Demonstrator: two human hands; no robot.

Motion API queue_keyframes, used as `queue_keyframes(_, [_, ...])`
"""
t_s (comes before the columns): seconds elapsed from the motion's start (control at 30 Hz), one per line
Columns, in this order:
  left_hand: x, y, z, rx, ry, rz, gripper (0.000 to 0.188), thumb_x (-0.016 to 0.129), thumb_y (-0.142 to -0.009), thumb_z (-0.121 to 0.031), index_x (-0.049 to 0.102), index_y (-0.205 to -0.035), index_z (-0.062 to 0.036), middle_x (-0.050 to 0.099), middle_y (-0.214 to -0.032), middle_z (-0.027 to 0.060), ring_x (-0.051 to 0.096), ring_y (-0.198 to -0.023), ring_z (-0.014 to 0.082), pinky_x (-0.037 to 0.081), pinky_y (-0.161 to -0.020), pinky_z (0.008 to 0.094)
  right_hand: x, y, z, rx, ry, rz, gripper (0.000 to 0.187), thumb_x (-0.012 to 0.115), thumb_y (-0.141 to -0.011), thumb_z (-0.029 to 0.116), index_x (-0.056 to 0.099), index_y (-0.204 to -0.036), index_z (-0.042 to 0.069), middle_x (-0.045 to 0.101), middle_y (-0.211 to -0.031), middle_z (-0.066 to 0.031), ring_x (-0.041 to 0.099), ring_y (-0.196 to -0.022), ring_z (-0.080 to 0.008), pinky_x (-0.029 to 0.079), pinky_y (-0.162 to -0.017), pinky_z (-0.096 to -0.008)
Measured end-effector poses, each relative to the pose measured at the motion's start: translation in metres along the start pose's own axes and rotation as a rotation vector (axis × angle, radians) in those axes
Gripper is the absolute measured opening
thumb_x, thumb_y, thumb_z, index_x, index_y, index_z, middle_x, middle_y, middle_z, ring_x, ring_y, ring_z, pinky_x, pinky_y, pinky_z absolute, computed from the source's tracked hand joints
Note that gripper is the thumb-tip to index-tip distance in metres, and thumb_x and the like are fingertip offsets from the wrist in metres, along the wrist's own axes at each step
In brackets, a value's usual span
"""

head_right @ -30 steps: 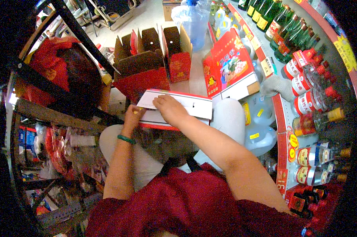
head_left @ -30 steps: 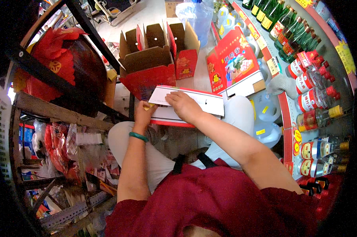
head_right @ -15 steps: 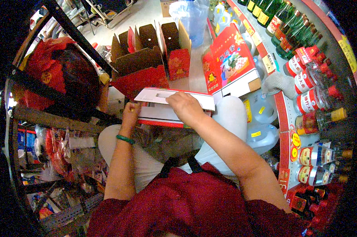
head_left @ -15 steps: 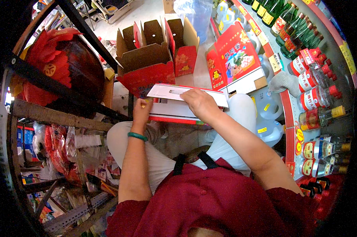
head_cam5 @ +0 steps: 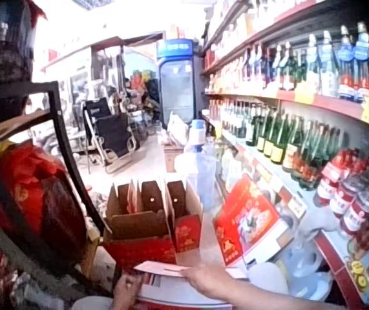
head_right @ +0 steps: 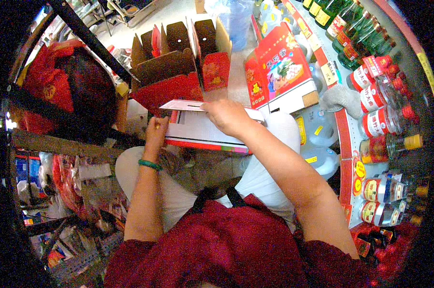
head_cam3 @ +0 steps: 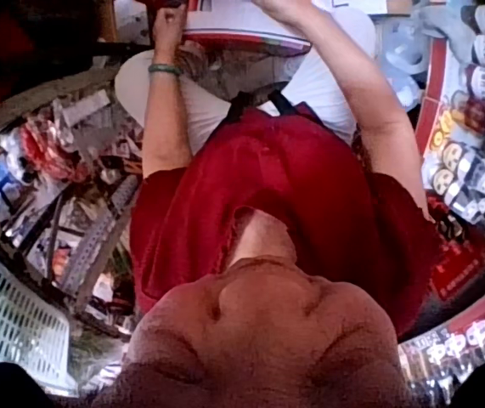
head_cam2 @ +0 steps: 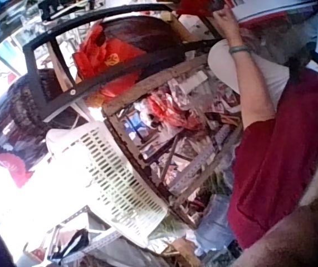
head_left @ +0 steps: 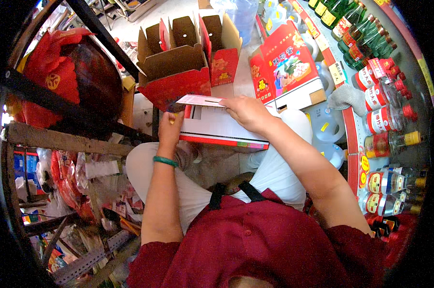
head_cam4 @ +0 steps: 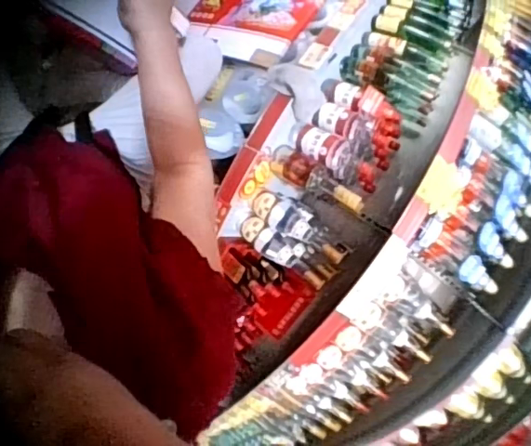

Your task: The person sits on the floor and assembles red cardboard boxes by folding flaps and securing them with yellow tape. They handle multiple boxes one at a time, folding sides and taping seams to form rectangular containers.

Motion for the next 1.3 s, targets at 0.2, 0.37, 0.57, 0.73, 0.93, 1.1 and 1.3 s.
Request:
queue_keyframes(0.2, [-0.002, 0.001, -0.005, 0.061, -0.088, -0.041, 0.041, 0.07, -0.077, -0.04, 0.051, -0.08, -0.0032, 0.059, -0.077, 0.0168, 0.056, -0.07, 0.032, 0.044, -0.064, 0.0405, 0.006, 0.0, 0.015, -0.088, 0.07, 0.019, 0.023, 0.051, -0.085, 0.02, 0.061, -0.102, 0.01, 0.062, -0.094, -0.018, 0.059, -0.092, -0.0347, 0.047, -0.076, -0.0475])
queue_keyframes(0.37, [0.0, 0.004, -0.013, 0.016, -0.128, -0.023, 0.038, 0.072, -0.076, -0.035, 0.051, -0.08, -0.003, 0.06, -0.078, 0.0167, 0.057, -0.071, 0.0345, 0.044, -0.064, 0.0424, 0.025, -0.015, -0.011, -0.023, -0.204, 0.102, 0.023, 0.054, -0.083, 0.027, 0.064, -0.093, 0.008, 0.063, -0.097, -0.0171, 0.059, -0.092, -0.0357, 0.047, -0.078, -0.0464])
queue_keyframes(0.57, [-0.003, 0.005, -0.01, -0.018, -0.06, -0.021, 0.037, 0.073, -0.075, -0.033, 0.051, -0.08, -0.0035, 0.059, -0.079, 0.0174, 0.056, -0.073, 0.0349, 0.044, -0.065, 0.042, 0.02, -0.041, 0.0, 0.05, -0.197, 0.053, 0.023, 0.058, -0.082, 0.029, 0.063, -0.086, 0.008, 0.065, -0.087, -0.0166, 0.061, -0.084, -0.0357, 0.047, -0.074, -0.0452])
queue_keyframes(0.73, [0.002, 0.005, -0.013, -0.012, -0.02, -0.032, 0.036, 0.073, -0.075, -0.031, 0.05, -0.08, -0.0036, 0.057, -0.081, 0.0174, 0.056, -0.076, 0.0342, 0.043, -0.067, 0.0414, 0.051, -0.066, -0.017, 0.017, -0.128, 0.112, 0.021, 0.062, -0.079, 0.027, 0.063, -0.084, 0.007, 0.065, -0.086, -0.0178, 0.062, -0.084, -0.0356, 0.048, -0.073, -0.0447])
queue_keyframes(0.93, [0.001, 0.007, -0.003, -0.007, 0.003, -0.034, 0.036, 0.073, -0.075, -0.031, 0.048, -0.08, -0.0044, 0.057, -0.08, 0.0172, 0.056, -0.076, 0.0355, 0.043, -0.067, 0.0427, 0.063, -0.078, -0.009, -0.028, -0.076, 0.193, 0.022, 0.063, -0.078, 0.027, 0.063, -0.086, 0.007, 0.065, -0.086, -0.0185, 0.062, -0.083, -0.036, 0.047, -0.071, -0.0457])
queue_keyframes(1.1, [0.001, 0.007, -0.002, 0.005, -0.062, -0.054, 0.036, 0.072, -0.076, -0.032, 0.049, -0.081, -0.0044, 0.057, -0.081, 0.0173, 0.056, -0.079, 0.037, 0.043, -0.068, 0.0439, 0.058, -0.074, -0.006, -0.12, -0.103, 0.127, 0.022, 0.061, -0.08, 0.027, 0.062, -0.087, 0.006, 0.064, -0.087, -0.0189, 0.06, -0.084, -0.0372, 0.047, -0.072, -0.0463])
queue_keyframes(1.3, [0.0, 0.007, -0.007, 0.006, -0.055, -0.046, 0.038, 0.067, -0.079, -0.038, 0.051, -0.08, -0.0035, 0.058, -0.083, 0.0184, 0.055, -0.083, 0.0359, 0.043, -0.07, 0.0433, 0.054, -0.063, -0.004, 0.003, -0.237, 0.032, 0.022, 0.058, -0.083, 0.029, 0.061, -0.09, 0.008, 0.063, -0.084, -0.0187, 0.06, -0.083, -0.0376, 0.047, -0.072, -0.0468])
Point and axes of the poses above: each hand's wrist, its own y-axis away from the middle knuckle, its own x-axis out of the palm, z = x × y, the point moved 3 cm from there along -y, towards the middle knuckle
